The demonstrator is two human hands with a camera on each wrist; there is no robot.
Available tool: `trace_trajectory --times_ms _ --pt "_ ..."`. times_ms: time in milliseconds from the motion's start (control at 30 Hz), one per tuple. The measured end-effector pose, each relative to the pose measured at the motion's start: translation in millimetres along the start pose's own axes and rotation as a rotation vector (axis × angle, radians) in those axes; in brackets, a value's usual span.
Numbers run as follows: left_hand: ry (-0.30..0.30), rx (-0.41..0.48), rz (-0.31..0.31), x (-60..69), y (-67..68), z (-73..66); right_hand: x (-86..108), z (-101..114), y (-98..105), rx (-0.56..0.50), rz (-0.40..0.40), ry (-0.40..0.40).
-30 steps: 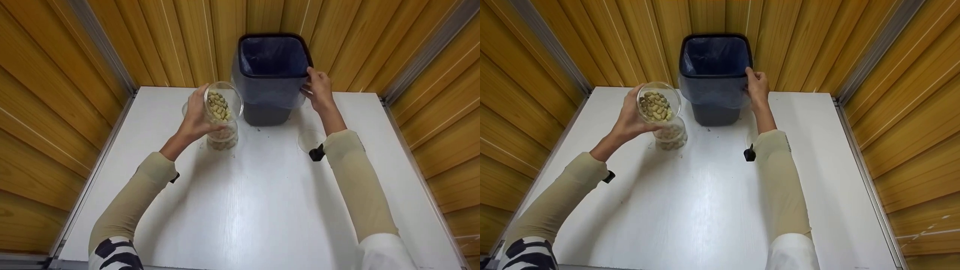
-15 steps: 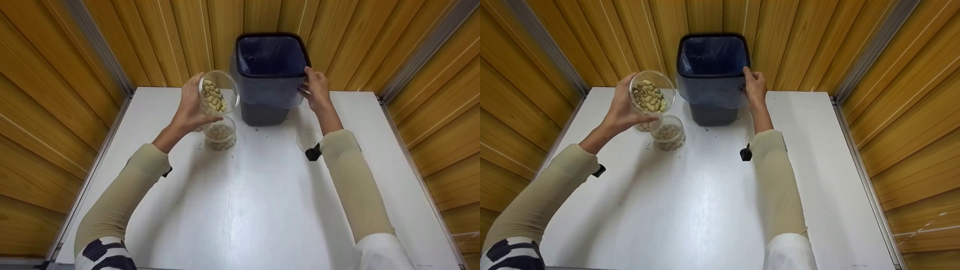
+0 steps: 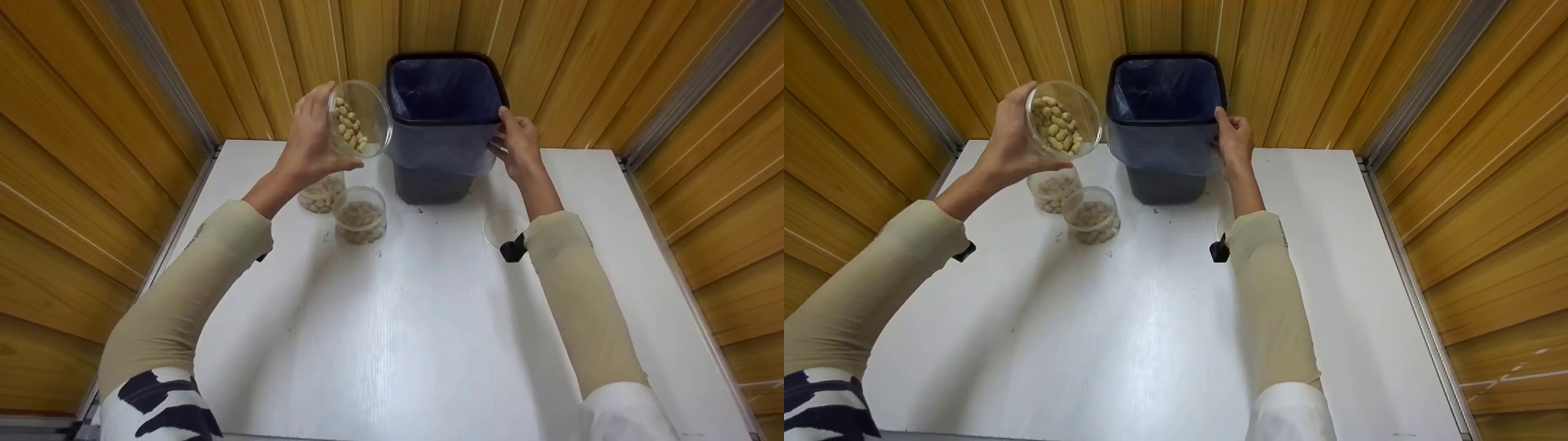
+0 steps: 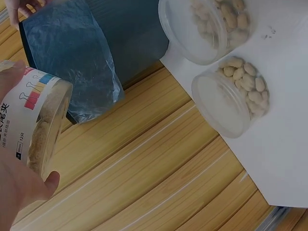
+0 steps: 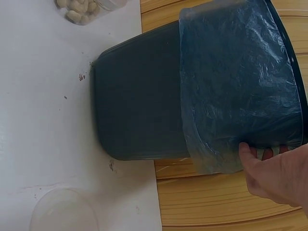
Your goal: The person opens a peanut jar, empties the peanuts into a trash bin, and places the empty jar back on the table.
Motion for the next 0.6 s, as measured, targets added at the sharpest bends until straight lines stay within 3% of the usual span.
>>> trace_trajectory --times_ms 200,400,600 --pt "0.033 -0.080 0.048 -17.9 0.2 -6.5 -0.2 2 1 0.019 -0.011 0.045" --pt "-0.003 -0.141 0.022 -33.0 10.8 -16.1 0.6 -1 -4 0.013 -0.025 0.048" --pt "0.014 -0.183 0.033 -51.5 11.9 -18.6 1.8 -1 -5 0.039 -0.014 0.056"
Point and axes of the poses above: each hand's wrist, its own x-axis away from the middle knuckle, its own y-axis out of the back of the hand, z = x × y, the point moved 10 cm from there along -x, towards the middle knuckle, and after that the axes turned 6 degrees about y, right-handed, at the moved point
